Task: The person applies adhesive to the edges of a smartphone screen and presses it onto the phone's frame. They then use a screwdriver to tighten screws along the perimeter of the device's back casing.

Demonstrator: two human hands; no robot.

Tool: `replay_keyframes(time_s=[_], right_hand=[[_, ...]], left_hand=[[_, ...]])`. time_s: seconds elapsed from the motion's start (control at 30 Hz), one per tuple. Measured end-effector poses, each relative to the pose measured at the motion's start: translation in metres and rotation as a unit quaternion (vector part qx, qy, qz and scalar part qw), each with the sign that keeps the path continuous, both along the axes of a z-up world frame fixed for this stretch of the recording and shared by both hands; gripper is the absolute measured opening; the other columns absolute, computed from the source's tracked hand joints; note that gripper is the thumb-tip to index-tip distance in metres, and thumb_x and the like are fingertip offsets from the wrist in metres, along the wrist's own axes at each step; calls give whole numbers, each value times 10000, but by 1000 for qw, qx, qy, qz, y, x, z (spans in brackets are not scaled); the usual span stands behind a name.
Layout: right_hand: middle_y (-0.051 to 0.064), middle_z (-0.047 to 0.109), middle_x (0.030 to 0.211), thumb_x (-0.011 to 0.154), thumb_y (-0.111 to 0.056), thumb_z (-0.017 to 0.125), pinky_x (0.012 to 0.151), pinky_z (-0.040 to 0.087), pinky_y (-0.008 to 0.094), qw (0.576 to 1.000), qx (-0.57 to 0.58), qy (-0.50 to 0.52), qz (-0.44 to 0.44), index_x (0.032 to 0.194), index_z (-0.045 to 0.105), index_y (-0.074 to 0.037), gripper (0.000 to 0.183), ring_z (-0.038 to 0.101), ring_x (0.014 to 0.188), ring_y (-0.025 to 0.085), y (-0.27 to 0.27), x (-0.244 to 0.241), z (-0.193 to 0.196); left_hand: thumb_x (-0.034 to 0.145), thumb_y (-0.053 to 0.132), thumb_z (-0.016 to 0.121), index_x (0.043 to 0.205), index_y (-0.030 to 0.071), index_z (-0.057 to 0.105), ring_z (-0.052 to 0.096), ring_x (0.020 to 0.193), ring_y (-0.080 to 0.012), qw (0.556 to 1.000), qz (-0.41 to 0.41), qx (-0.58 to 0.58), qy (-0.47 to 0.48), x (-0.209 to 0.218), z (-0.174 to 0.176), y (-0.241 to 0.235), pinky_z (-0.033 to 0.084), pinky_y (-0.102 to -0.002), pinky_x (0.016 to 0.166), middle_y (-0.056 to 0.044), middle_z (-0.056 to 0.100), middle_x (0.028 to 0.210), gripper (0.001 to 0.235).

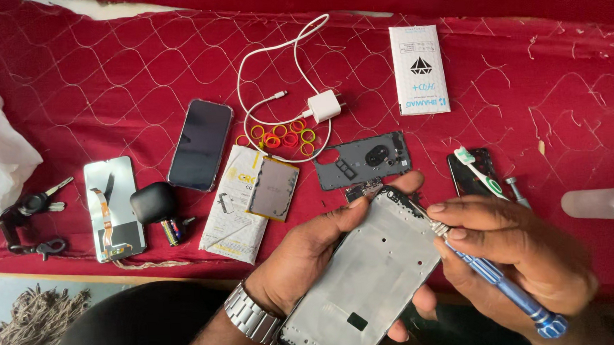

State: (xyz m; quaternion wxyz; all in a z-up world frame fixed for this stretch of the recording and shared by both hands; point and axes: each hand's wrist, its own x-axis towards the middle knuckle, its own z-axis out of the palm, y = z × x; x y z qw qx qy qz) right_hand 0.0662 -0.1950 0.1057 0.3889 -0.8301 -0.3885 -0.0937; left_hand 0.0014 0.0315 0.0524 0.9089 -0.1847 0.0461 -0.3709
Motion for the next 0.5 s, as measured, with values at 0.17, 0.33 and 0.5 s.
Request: replay_keyframes(time_s=[0.17,0.33,0.5], right_hand=[[135,746,1043,779,-55,822,964,620,426,1000,5,11,1,978,617,-85,288,765,992,238,-3,0,2],[130,744,1039,795,-31,823,881,637,369,1000,-3,-18,2,992,620,-65,285,763,984,242,3,-2,2],[139,744,1043,765,-20,850,914,635,417,999,-14,-36,2,1012,648,-61,322,767,984,251,1,-5,5]], left_hand=[[1242,422,356,1714,246,169,642,1135,-529,1000,-14,-17,8,-1,-2,-1,591,-612,905,-292,477,1466,538],[1261,427,361,1725,243,169,636,1158,-531,1000,-11,-12,-5,-1,-4,-1,586,-603,911,-299,458,1432,535],[1262,426,364,1729,227,158,637,1162,-509,1000,-21,1,-3,-4,-4,-1,587,-588,913,-291,461,1437,547]])
